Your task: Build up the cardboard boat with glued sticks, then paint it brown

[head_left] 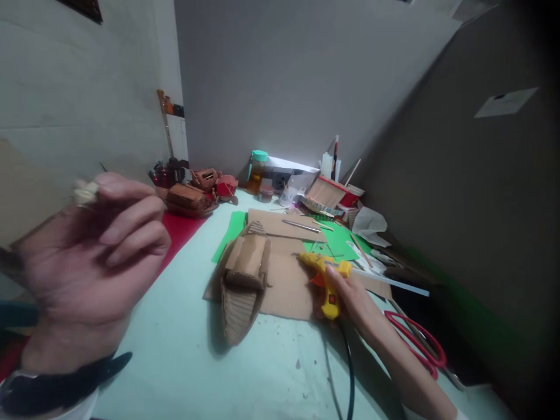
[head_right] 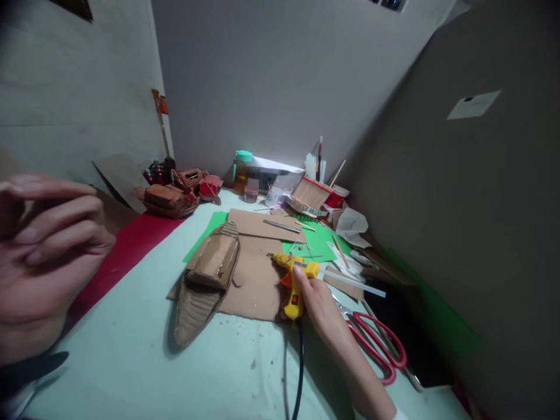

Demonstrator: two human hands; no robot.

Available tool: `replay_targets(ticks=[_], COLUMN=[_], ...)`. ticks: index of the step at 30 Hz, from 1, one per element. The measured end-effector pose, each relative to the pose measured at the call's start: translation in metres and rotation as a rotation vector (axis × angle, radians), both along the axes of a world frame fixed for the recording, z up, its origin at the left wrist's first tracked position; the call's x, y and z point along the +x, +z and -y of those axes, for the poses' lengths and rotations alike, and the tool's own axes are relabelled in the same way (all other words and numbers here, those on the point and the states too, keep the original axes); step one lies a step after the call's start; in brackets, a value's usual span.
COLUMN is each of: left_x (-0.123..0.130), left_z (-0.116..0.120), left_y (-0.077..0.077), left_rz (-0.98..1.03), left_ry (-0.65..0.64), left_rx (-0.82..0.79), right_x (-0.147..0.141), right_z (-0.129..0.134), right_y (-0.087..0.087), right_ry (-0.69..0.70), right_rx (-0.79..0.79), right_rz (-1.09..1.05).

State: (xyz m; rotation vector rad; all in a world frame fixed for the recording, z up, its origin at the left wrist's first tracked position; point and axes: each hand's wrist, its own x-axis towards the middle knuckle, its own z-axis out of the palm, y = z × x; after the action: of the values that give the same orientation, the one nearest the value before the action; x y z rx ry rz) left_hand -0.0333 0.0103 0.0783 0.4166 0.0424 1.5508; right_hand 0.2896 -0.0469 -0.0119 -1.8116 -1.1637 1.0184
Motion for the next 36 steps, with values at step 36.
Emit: replay_targets(ticks=[36], left_x=[0.051], left_z=[0.05], left_y=[0.017], left_rz=[-1.353], left_ry=[0.22], left_rx=[0.565], right_x=[-0.094], right_z=[0.05], right_y=[0.116], right_ry=[0.423], right_rx=[0.734], right_rz=[0.288])
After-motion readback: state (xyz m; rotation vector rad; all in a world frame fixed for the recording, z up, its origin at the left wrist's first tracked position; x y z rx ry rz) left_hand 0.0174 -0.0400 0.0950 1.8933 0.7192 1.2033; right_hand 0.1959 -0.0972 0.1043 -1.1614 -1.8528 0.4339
